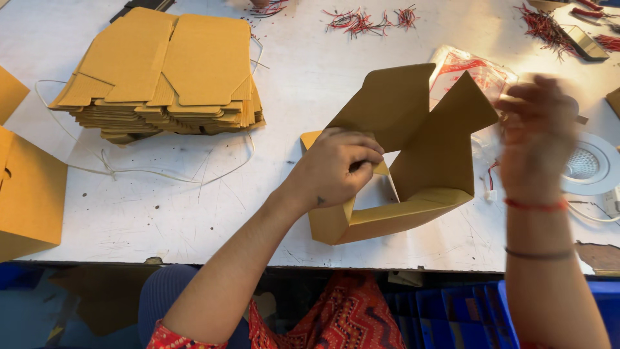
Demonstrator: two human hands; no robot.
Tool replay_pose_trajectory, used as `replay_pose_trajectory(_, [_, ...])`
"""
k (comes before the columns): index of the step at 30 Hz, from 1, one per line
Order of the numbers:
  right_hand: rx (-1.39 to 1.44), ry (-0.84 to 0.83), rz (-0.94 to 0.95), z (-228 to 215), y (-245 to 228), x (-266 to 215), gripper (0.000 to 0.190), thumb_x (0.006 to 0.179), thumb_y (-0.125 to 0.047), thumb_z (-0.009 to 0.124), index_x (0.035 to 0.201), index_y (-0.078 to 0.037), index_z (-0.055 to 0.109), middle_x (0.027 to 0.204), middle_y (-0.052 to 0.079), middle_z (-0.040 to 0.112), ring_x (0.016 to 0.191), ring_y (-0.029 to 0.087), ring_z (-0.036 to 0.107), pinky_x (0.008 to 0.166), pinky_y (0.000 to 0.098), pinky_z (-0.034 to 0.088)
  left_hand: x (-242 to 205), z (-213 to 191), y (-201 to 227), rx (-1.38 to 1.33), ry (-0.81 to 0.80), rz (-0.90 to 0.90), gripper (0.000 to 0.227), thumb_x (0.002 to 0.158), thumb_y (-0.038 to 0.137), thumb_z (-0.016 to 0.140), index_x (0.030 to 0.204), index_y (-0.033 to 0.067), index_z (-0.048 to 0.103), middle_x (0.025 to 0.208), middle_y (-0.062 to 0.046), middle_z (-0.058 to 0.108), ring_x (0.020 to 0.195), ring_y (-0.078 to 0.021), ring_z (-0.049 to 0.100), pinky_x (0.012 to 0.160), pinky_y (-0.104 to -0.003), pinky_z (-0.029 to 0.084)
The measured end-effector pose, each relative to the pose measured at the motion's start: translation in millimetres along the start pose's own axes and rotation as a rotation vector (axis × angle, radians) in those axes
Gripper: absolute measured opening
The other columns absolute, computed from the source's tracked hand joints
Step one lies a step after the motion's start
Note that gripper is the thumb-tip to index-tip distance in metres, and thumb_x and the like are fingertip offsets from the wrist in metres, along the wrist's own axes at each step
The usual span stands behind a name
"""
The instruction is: The person assembles flat cardboard sheets into small boxes, then places a round LED light fixture and a power driver into a plastic bag and into the box. The person closes the box and stacks it with others, repeating the process for multiple units.
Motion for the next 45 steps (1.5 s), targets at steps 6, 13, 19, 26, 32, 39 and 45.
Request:
replay_pose_trajectory(6, [-0.232, -0.435, 0.304, 21.3, 79.0, 0.6, 0.059, 0.1, -0.044, 0.062, 0.139, -0.002, 0.051, 0.129, 0.005, 0.06, 0.126, 0.02, 0.054, 0.11, 0.0399, 0.043, 1.0, -21.3, 5.1, 0.155, 0.614, 0.053, 0.087, 0.084, 0.025, 0.073, 0.159, 0.0069, 0.033, 0.158, -0.018, 0.034, 0.146, -0.0415, 0.038, 0.122, -0.054, 0.03])
replay_pose_trajectory(13, [0.185, -0.34, 0.437, 26.0, 93.3, 25.3, 0.059, 0.102, -0.053, 0.054, 0.115, 0.004, 0.063, 0.134, 0.01, 0.067, 0.124, 0.021, 0.06, 0.111, 0.0376, 0.047, 7.3, -17.6, -20.7, 0.234, 0.379, -0.184, 0.02, 0.084, 0.033, 0.076, 0.095, 0.0172, 0.081, 0.119, 0.006, 0.07, 0.125, -0.0247, 0.053, 0.112, -0.062, 0.02])
replay_pose_trajectory(19, [0.056, -0.625, 0.497, 56.8, 106.9, 63.3, 0.05, 0.102, -0.033, 0.066, 0.138, 0.0, 0.06, 0.138, 0.009, 0.063, 0.122, 0.02, 0.061, 0.107, 0.0377, 0.049, -7.5, -26.4, -36.3, -0.033, 0.233, -0.109, 0.021, 0.085, 0.027, 0.07, 0.101, 0.0188, 0.081, 0.114, 0.004, 0.073, 0.125, -0.0221, 0.056, 0.11, -0.041, 0.048])
replay_pose_trajectory(26, [-0.521, -0.771, 0.31, 97.2, 84.5, 23.9, 0.081, 0.075, -0.012, 0.084, 0.146, 0.0, 0.046, 0.136, 0.01, 0.063, 0.126, 0.018, 0.06, 0.106, 0.034, 0.05, -16.7, -47.8, -19.1, 0.104, 0.614, 0.005, 0.08, 0.074, 0.012, 0.079, 0.147, 0.0131, 0.046, 0.139, -0.024, 0.044, 0.122, -0.0363, 0.05, 0.107, -0.043, 0.044])
replay_pose_trajectory(32, [-1.1, -0.483, -0.587, 110.1, 13.5, -32.3, 0.064, 0.077, -0.012, 0.09, 0.128, 0.002, 0.054, 0.12, 0.021, 0.062, 0.107, 0.034, 0.063, 0.09, 0.04, 0.052, -9.1, -50.8, -36.6, -0.381, 0.233, -0.303, 0.086, 0.08, 0.016, 0.071, 0.156, 0.0137, 0.031, 0.143, -0.011, 0.05, 0.119, -0.0219, 0.059, 0.091, -0.034, 0.054])
replay_pose_trajectory(39, [-1.198, -1.085, -0.238, 127.7, -12.8, -72.0, 0.037, 0.1, -0.032, 0.062, 0.122, -0.003, 0.069, 0.101, 0.018, 0.076, 0.088, 0.036, 0.071, 0.078, 0.0424, 0.055, -10.1, -38.9, -36.5, -0.317, 0.247, -0.198, 0.078, 0.086, 0.013, 0.068, 0.156, 0.0079, 0.036, 0.146, -0.014, 0.049, 0.136, -0.0273, 0.053, 0.11, -0.036, 0.046])
replay_pose_trajectory(45, [-1.655, -1.158, 0.055, 168.3, 10.6, -81.4, 0.077, 0.091, -0.061, 0.059, 0.14, -0.003, 0.053, 0.087, 0.015, 0.075, 0.088, 0.033, 0.07, 0.083, 0.0452, 0.054, -12.5, -36.7, -46.5, -0.314, 0.27, -0.209, 0.077, 0.086, 0.015, 0.067, 0.155, 0.0087, 0.035, 0.146, -0.014, 0.047, 0.139, -0.0296, 0.048, 0.11, -0.037, 0.045])
Point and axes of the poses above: each hand's wrist, its own x-axis towards the middle knuckle, its own z-axis out of the palm, y = z × x, the point moved 3 cm from there along x, towards the middle knuckle
